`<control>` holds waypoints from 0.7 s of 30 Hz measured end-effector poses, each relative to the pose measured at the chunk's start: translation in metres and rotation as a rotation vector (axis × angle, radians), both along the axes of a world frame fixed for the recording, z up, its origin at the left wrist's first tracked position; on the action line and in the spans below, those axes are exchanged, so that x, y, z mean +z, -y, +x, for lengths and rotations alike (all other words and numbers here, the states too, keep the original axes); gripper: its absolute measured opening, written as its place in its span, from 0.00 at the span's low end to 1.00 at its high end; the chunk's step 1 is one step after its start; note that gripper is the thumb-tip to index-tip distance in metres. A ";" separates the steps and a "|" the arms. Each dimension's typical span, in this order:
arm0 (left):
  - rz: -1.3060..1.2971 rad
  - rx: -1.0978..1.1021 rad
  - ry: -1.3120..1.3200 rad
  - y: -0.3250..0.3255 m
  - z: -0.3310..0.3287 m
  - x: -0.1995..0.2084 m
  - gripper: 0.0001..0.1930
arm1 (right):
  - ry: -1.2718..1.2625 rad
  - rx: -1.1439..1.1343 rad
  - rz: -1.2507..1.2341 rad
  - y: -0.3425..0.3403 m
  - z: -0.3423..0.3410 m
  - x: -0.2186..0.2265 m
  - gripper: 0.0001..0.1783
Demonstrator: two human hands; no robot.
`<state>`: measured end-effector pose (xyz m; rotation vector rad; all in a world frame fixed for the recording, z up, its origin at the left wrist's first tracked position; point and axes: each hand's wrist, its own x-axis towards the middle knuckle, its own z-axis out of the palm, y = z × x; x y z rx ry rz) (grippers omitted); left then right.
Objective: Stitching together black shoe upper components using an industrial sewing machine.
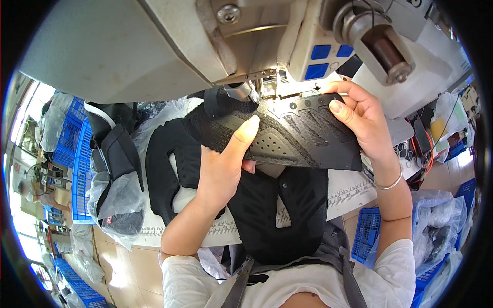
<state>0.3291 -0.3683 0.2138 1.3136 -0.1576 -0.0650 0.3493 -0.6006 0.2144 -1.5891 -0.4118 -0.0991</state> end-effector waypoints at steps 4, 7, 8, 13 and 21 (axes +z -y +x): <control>-0.032 0.053 0.036 0.003 0.002 0.002 0.07 | 0.005 0.016 0.039 -0.002 -0.003 0.000 0.12; -0.057 0.039 0.053 0.001 0.004 -0.002 0.10 | -0.013 0.017 0.046 -0.003 -0.009 0.001 0.13; -0.061 -0.001 0.064 0.000 0.004 -0.004 0.12 | -0.030 0.009 0.060 -0.005 -0.013 0.003 0.13; -0.066 -0.028 -0.092 0.009 -0.010 -0.006 0.22 | -0.047 -0.018 0.107 -0.006 -0.026 0.000 0.14; -0.088 -0.201 -0.038 0.038 -0.043 -0.014 0.09 | -0.066 0.039 -0.117 -0.007 -0.051 0.005 0.17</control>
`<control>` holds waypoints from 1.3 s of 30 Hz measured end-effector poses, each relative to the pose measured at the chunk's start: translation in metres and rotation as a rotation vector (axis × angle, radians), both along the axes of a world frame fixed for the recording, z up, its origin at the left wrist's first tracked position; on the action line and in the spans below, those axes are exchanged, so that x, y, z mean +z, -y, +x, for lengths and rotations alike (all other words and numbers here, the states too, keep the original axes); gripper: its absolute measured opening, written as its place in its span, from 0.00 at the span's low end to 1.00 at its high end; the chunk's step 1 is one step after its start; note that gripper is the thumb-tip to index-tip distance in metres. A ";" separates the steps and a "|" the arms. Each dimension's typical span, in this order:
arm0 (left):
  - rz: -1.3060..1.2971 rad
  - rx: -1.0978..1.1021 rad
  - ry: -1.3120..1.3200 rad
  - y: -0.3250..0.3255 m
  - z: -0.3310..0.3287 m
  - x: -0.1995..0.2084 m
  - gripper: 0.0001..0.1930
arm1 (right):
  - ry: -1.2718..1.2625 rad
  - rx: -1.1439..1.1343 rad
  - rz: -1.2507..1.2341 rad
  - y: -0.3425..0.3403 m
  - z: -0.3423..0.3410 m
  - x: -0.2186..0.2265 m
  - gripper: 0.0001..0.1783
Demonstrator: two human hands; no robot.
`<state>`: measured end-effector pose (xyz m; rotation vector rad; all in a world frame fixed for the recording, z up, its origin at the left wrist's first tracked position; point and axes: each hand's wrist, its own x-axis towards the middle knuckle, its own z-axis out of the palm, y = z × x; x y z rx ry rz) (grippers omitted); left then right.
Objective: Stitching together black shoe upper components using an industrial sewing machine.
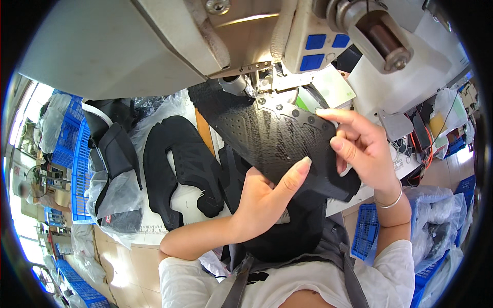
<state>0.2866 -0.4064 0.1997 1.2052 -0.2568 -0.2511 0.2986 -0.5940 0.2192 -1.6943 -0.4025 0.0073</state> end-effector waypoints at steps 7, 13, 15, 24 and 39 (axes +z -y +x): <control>-0.010 0.057 -0.152 -0.020 -0.009 0.004 0.10 | 0.372 -0.203 -0.248 0.008 -0.027 -0.004 0.19; 0.017 0.004 -0.177 -0.047 0.002 0.012 0.11 | 0.079 -0.225 0.090 0.015 0.007 -0.031 0.21; 0.054 0.003 -0.188 -0.057 0.004 0.013 0.12 | -0.271 0.085 0.394 0.015 0.008 -0.040 0.23; 0.196 0.285 0.037 -0.060 0.000 0.008 0.11 | -0.165 -0.196 0.503 0.000 -0.025 -0.027 0.16; 0.251 0.352 0.098 -0.058 0.027 0.015 0.12 | -0.158 -0.214 0.533 -0.005 0.003 -0.022 0.17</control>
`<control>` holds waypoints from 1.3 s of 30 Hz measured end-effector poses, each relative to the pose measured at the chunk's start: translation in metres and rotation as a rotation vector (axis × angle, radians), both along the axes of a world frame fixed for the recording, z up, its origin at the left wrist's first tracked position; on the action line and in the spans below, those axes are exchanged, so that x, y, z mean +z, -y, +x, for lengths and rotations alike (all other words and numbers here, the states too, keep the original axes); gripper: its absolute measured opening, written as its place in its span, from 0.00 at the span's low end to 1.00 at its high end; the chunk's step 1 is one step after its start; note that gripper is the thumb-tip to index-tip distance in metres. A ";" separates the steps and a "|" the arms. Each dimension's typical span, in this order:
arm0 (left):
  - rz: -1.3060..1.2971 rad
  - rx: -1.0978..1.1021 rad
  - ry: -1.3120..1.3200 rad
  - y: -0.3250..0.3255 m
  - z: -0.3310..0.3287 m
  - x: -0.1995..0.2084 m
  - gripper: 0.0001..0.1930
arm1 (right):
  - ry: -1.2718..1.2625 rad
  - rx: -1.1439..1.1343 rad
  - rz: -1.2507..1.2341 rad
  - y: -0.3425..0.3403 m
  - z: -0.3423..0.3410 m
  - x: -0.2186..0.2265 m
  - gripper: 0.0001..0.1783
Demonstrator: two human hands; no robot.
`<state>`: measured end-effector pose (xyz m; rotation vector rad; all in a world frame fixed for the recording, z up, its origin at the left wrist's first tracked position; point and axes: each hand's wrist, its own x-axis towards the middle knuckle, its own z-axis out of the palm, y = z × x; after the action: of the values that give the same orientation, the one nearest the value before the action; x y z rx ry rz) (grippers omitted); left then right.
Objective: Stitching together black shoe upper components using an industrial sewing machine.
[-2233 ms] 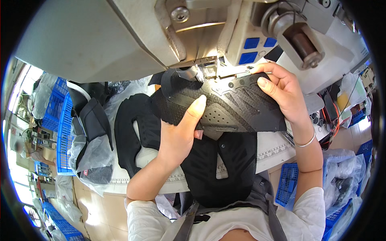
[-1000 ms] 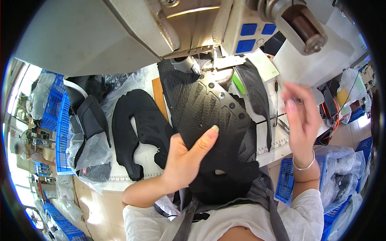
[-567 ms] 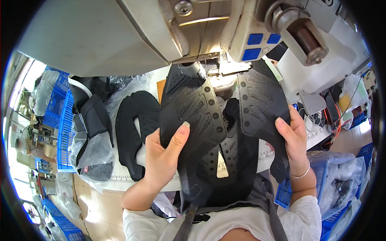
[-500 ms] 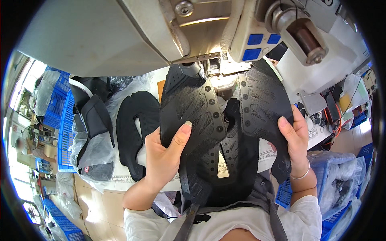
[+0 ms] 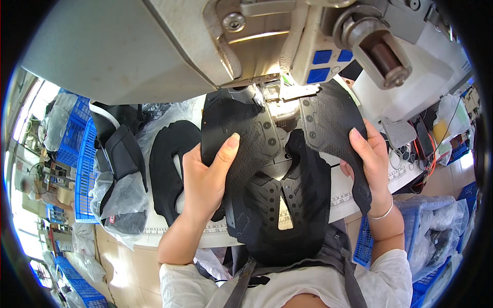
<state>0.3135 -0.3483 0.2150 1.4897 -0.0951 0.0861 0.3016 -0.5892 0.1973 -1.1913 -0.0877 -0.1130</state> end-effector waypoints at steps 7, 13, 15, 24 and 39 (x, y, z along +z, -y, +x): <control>-0.003 -0.022 -0.001 -0.006 0.019 0.003 0.12 | -0.037 0.036 0.085 0.000 0.018 -0.003 0.15; -0.053 -0.029 -0.048 -0.007 0.030 0.011 0.13 | 0.013 0.125 0.116 0.003 0.030 -0.005 0.14; -0.060 -0.039 -0.014 -0.008 0.035 0.009 0.13 | 0.009 0.135 0.132 0.003 0.033 -0.006 0.14; -0.081 -0.046 0.001 -0.007 0.042 0.013 0.13 | -0.004 0.146 0.116 0.005 0.037 -0.004 0.15; 0.122 0.160 0.086 -0.078 0.096 0.002 0.09 | 0.044 0.333 0.169 0.004 0.113 -0.016 0.17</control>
<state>0.4097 -0.2705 0.2173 1.6141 -0.0511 0.2782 0.4149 -0.5931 0.1818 -0.9916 -0.3074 0.1442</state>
